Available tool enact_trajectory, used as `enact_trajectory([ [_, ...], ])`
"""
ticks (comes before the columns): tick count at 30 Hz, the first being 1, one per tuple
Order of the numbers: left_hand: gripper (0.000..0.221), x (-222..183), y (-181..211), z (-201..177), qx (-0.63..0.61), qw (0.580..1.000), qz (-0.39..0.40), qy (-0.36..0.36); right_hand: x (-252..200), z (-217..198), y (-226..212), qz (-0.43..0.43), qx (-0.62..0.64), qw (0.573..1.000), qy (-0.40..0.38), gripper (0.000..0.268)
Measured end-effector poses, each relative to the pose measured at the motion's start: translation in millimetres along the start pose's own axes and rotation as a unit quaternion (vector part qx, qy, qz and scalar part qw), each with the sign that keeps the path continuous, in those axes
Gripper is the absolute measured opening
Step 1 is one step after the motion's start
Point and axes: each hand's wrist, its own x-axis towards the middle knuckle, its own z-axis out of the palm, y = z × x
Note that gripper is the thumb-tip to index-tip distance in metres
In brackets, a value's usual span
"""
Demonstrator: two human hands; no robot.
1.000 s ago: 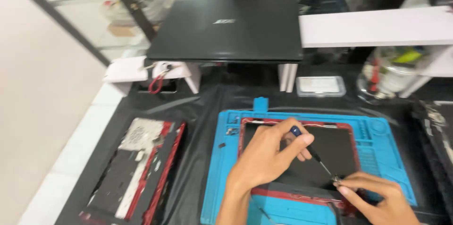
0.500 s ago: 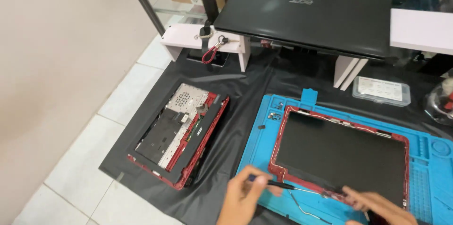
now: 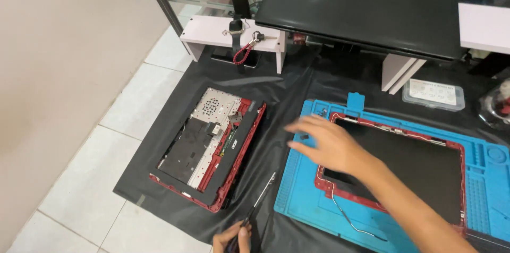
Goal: The person works on a disassembled red laptop at a repair bench, first prying the screen bezel off the display cover by hand, then lifting the old screen panel out of the frame. They then use a screwdriver to remove screws from the screen frame and handle small mounting brackets and cable connectors while fitting the new panel into the bezel.
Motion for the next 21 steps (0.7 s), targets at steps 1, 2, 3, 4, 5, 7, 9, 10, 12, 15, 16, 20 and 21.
enact_trajectory([
  [1,0.017,0.1,-13.3,-0.9,-0.002,1.0,0.0,-0.002,22.9,10.9,-0.2,0.001,-0.003,1.0,0.002,0.035],
  [2,0.019,-0.6,-25.5,-4.1,0.025,0.998,0.049,0.007,44.5,22.5,-0.1,-0.031,0.008,0.999,-0.002,0.037],
  [3,0.022,-1.3,-37.6,-7.2,0.053,0.994,0.098,0.017,66.4,33.9,0.3,-0.063,0.019,0.998,-0.005,0.04],
  [4,0.022,1.2,-39.1,-5.1,0.051,0.994,0.098,0.015,82.2,43.5,-0.4,-0.063,0.017,0.998,-0.004,0.04],
  [5,0.021,3.5,-40.7,-3.1,0.099,0.98,0.173,0.02,97.9,53.0,-1.3,-0.055,0.013,0.998,-0.018,0.042],
  [7,0.021,9.9,-23.7,4.3,0.146,0.958,0.247,0.024,121.9,69.5,-0.2,-0.047,0.009,0.998,-0.03,0.044],
  [9,0.019,16.2,13.3,15.6,0.205,0.949,0.239,-0.023,138.4,83.5,4.5,-0.018,-0.03,0.998,-0.055,0.05],
  [10,0.019,18.2,25.7,19.5,0.205,0.949,0.238,-0.026,141.5,86.3,5.8,-0.014,-0.029,0.998,-0.054,0.05],
  [12,0.018,21.4,49.8,27.9,0.247,0.934,0.256,-0.037,146.7,91.6,9.0,-0.008,-0.057,0.993,-0.099,0.042],
  [15,0.019,21.8,69.7,35.3,0.283,0.939,0.195,-0.024,148.6,95.9,13.0,0.003,-0.025,0.994,-0.108,0.034],
  [16,0.019,23.3,73.5,36.7,0.283,0.938,0.196,-0.026,150.1,99.8,15.4,0.005,-0.025,0.994,-0.106,0.034],
  [20,0.019,24.1,88.4,41.2,0.286,0.933,0.218,-0.025,153.1,113.3,26.0,0.018,0.043,0.993,-0.109,0.024],
  [21,0.019,23.3,92.2,41.3,0.304,0.929,0.209,-0.019,153.3,116.8,28.5,0.031,0.066,0.991,-0.115,0.022],
])
